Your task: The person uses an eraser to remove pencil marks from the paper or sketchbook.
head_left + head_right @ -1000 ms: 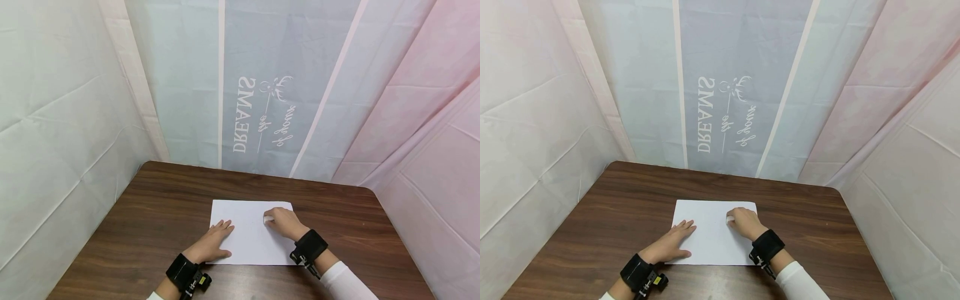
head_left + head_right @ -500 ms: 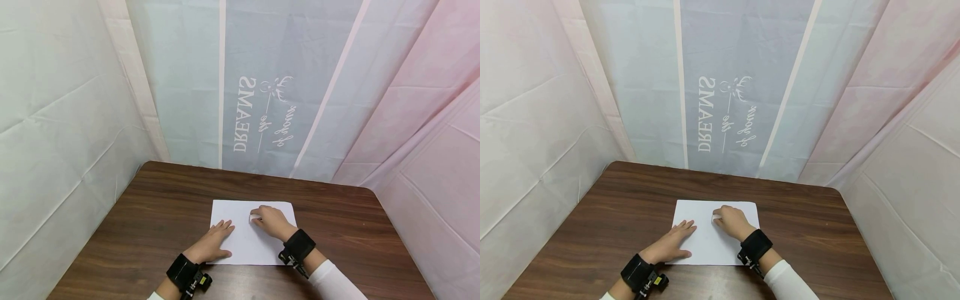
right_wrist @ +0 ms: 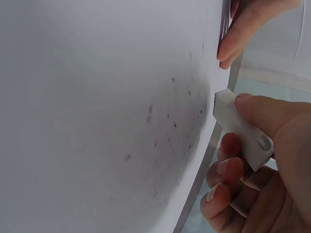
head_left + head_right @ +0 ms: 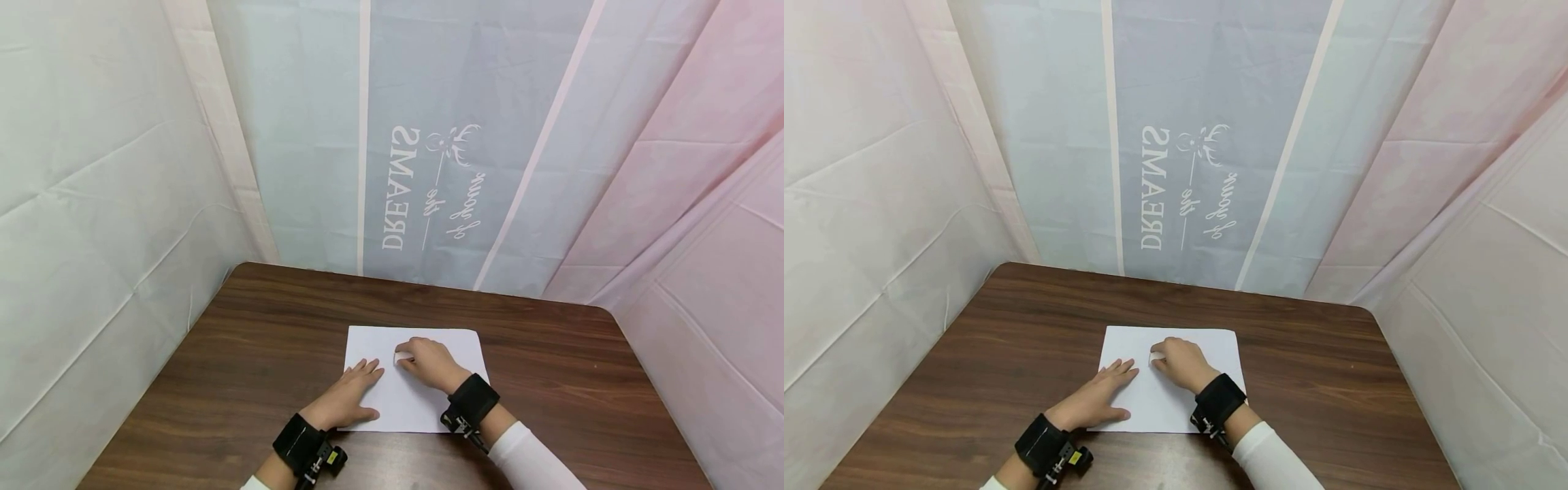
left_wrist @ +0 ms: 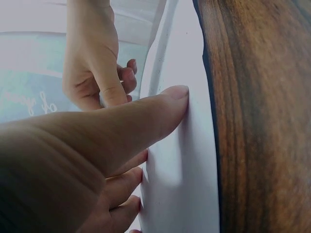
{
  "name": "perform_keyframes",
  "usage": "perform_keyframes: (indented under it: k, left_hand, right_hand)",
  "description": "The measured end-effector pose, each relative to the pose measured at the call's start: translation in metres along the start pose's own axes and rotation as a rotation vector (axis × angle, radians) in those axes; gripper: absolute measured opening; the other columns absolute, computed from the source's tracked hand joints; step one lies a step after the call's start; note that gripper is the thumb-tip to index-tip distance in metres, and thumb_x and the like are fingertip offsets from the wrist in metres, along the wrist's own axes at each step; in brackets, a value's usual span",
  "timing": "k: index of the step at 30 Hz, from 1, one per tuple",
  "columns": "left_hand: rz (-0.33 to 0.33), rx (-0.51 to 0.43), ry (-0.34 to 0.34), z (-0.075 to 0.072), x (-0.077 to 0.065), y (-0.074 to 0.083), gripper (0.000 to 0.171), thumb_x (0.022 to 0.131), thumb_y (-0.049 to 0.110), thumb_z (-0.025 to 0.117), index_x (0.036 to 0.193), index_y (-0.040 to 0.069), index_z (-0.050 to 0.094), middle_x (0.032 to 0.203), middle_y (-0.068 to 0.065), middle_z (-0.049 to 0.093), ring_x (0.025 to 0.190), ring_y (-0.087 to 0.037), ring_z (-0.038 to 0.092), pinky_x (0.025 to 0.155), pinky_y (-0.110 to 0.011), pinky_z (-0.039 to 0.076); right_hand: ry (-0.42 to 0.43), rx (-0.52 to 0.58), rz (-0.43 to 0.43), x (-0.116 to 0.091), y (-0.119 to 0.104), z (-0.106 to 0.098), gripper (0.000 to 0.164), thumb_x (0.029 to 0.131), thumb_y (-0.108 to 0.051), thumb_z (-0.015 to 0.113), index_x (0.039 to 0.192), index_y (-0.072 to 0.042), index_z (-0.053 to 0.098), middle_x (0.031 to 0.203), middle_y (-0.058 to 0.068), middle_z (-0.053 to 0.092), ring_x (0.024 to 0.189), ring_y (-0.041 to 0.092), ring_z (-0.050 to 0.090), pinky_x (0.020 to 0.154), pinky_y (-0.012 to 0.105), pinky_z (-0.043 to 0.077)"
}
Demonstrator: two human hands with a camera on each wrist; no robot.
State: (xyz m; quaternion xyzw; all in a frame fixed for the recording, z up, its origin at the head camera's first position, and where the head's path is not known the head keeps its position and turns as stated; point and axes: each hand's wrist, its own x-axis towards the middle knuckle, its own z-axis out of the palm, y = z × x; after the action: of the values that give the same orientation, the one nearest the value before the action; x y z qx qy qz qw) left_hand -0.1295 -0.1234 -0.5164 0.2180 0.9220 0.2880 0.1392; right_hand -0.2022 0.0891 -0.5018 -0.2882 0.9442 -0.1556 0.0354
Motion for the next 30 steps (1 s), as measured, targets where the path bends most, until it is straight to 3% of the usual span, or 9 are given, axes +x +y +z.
perform_keyframes:
  k: [8, 15, 30]
  left_hand:
    - [-0.004, -0.014, -0.004, 0.0011, -0.0007, 0.0002, 0.077, 0.082, 0.022, 0.084, 0.147, -0.001, 0.049, 0.16, -0.022, 0.039, 0.151, -0.044, 0.031, 0.122, -0.062, 0.028]
    - [-0.002, -0.009, -0.003, 0.0039, 0.001, -0.0024, 0.077, 0.082, 0.023, 0.084, 0.147, -0.001, 0.049, 0.161, -0.021, 0.038, 0.152, -0.044, 0.031, 0.122, -0.061, 0.028]
    - [-0.01, -0.008, -0.011, 0.0037, 0.0001, -0.0019, 0.078, 0.082, 0.025, 0.084, 0.148, 0.001, 0.049, 0.161, -0.021, 0.038, 0.151, -0.043, 0.031, 0.122, -0.061, 0.028]
  right_hand:
    - [-0.019, -0.01, 0.006, 0.0015, 0.0001, 0.0064, 0.025, 0.095, -0.025, 0.071, 0.117, -0.013, 0.076, 0.107, 0.006, 0.077, 0.097, 0.021, 0.074, 0.078, 0.039, 0.061]
    - [-0.037, -0.002, 0.028, 0.0014, -0.0002, 0.0066, 0.024, 0.093, -0.024, 0.073, 0.114, -0.013, 0.078, 0.113, 0.006, 0.078, 0.108, 0.024, 0.073, 0.088, 0.044, 0.061]
    - [-0.042, -0.04, 0.021, -0.0002, 0.0042, 0.0084, 0.025, 0.092, -0.024, 0.075, 0.115, -0.015, 0.078, 0.109, 0.004, 0.078, 0.103, 0.022, 0.073, 0.083, 0.041, 0.061]
